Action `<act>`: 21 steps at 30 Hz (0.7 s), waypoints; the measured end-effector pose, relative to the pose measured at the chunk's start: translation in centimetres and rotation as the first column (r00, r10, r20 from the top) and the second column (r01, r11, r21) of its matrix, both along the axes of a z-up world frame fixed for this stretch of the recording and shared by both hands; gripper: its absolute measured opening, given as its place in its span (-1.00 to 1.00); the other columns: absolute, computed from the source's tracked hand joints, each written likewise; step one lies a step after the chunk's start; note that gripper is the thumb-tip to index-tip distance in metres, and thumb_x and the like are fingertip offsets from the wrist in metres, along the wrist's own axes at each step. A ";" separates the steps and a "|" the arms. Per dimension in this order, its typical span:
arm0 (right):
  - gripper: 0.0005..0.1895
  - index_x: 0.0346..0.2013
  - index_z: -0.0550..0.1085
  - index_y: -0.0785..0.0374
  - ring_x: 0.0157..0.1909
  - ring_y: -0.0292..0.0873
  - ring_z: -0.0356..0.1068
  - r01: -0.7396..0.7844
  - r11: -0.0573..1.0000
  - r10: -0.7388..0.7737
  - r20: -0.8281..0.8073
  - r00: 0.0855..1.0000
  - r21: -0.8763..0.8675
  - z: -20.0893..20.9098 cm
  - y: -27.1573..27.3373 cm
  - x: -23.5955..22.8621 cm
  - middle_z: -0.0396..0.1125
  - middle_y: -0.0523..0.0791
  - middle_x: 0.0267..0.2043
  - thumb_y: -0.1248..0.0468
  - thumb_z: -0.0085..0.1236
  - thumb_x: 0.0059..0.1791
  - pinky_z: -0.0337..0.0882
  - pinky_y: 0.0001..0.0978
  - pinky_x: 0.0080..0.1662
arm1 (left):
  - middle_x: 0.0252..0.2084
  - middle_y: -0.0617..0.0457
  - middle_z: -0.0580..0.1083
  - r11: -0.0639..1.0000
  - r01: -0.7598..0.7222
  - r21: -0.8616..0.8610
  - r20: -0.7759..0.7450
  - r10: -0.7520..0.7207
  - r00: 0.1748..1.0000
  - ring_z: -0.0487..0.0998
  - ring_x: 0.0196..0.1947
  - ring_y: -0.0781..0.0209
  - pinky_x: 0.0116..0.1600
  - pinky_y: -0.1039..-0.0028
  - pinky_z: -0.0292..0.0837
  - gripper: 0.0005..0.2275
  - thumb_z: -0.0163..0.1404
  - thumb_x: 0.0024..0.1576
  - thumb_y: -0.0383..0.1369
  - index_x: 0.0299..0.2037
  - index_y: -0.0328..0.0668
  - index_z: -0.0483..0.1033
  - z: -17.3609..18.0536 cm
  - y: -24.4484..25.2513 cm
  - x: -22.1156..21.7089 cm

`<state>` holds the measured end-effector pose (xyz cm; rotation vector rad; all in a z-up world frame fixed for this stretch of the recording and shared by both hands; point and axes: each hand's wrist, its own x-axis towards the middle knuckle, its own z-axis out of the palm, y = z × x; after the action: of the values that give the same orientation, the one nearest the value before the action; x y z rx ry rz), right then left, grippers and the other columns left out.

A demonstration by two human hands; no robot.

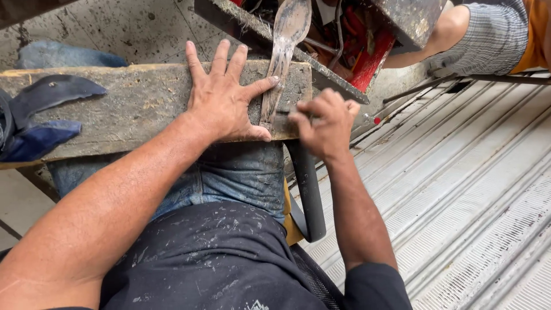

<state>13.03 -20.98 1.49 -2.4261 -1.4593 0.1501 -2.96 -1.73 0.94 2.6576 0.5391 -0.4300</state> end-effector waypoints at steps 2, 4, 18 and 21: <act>-0.75 -0.44 0.53 -0.03 -0.24 -0.19 0.20 -0.031 0.998 0.033 0.028 0.999 -0.050 1.1 0.8 -1.4 0.23 -0.26 -0.35 -0.08 0.23 -0.06 -0.05 -0.19 -0.07 | 0.59 -0.24 -0.15 1.000 0.010 0.001 0.002 -0.010 1.000 -0.33 0.56 -0.35 0.29 -0.56 -0.69 0.00 -0.17 -0.34 0.69 0.42 0.83 0.02 -0.2 -0.2 -0.2; -0.75 -0.45 0.51 -0.05 -0.27 -0.17 0.18 -0.062 0.994 0.068 0.070 0.995 -0.085 2.0 0.8 -1.6 0.19 -0.25 -0.36 -0.09 0.21 -0.06 -0.05 -0.16 -0.13 | 0.58 -0.25 -0.14 1.000 0.019 0.019 0.019 -0.019 1.000 -0.33 0.56 -0.37 0.28 -0.57 -0.69 0.04 -0.14 -0.39 0.70 0.42 0.82 0.02 -0.2 0.2 -0.1; -0.84 -0.08 0.51 0.26 -0.18 -0.33 0.36 0.449 0.886 -0.106 -0.889 0.445 0.119 3.2 -6.2 0.3 0.47 -0.14 -0.17 0.30 0.14 0.06 0.39 -0.51 -0.08 | 0.31 -0.28 0.37 0.987 -0.155 0.033 0.765 0.075 0.640 0.30 0.39 -0.34 0.33 -0.52 -0.08 -0.02 0.05 -0.11 0.52 0.22 -0.26 0.43 1.4 -7.0 -2.6; -0.82 -0.04 0.49 0.25 -0.06 -0.21 0.48 0.412 0.890 -0.056 -0.851 0.521 0.194 3.9 -5.8 -0.7 0.49 -0.07 -0.13 0.35 0.14 0.05 0.52 -0.36 0.07 | -0.01 -0.26 0.48 0.965 -0.018 -0.262 0.824 0.234 0.516 0.49 -0.07 -0.10 0.00 0.10 0.42 -0.25 -0.16 0.16 0.26 0.16 -0.44 0.34 5.5 -6.6 -0.7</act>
<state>12.29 -26.74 5.39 -1.7536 -0.6069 0.7715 -3.65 -8.37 6.48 2.1925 0.3135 0.8223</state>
